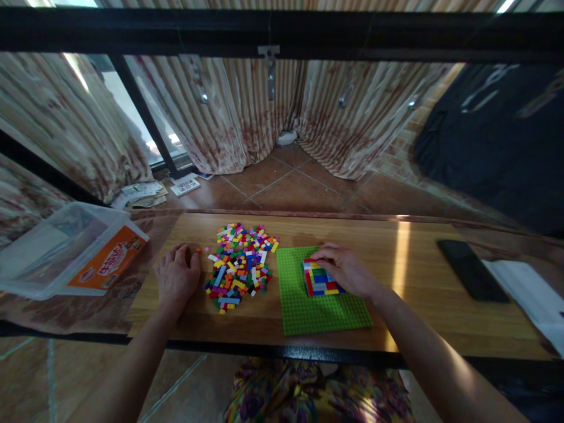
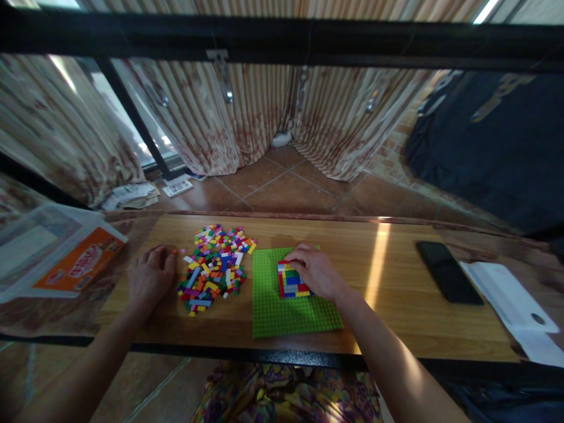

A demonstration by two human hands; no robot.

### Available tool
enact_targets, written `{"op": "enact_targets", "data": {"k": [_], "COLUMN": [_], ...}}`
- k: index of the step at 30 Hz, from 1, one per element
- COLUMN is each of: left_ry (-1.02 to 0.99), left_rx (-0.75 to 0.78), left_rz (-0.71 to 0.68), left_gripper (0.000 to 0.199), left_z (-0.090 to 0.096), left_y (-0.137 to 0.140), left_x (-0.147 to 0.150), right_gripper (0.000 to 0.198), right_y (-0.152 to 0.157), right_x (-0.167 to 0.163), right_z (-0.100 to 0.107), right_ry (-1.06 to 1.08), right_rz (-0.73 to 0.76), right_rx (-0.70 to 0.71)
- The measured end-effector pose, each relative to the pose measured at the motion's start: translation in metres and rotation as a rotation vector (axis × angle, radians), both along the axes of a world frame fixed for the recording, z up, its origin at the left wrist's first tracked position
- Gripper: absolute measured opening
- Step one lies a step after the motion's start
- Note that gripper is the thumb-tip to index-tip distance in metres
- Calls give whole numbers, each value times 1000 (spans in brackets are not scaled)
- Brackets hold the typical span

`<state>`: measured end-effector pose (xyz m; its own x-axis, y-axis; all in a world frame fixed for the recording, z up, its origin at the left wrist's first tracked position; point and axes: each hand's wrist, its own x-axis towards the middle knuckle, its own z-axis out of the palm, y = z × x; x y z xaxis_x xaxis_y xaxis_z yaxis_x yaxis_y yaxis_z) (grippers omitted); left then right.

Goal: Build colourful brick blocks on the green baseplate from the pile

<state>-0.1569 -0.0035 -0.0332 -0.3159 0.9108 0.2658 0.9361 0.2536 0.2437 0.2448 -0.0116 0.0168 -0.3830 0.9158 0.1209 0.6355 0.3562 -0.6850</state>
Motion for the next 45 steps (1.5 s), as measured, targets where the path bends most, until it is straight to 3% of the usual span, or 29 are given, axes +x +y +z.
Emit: {"op": "enact_targets", "data": {"k": [15, 29, 36, 45], "left_ry": [-2, 3, -1, -4], "left_rx": [0, -1, 25, 39], "left_rz": [-18, -3, -5, 0], "left_gripper": [48, 46, 44, 43], "left_z": [1, 4, -1, -3], "left_y": [-1, -3, -3, -5], "left_x": [1, 6, 5, 5], "right_gripper": [24, 21, 28, 28], "right_y": [8, 18, 4, 14], "right_x": [2, 0, -20, 2], "right_z": [4, 2, -13, -21], "right_ry": [-26, -140, -81, -72], "right_rz": [63, 127, 24, -47], "right_rx": [-13, -121, -38, -59]}}
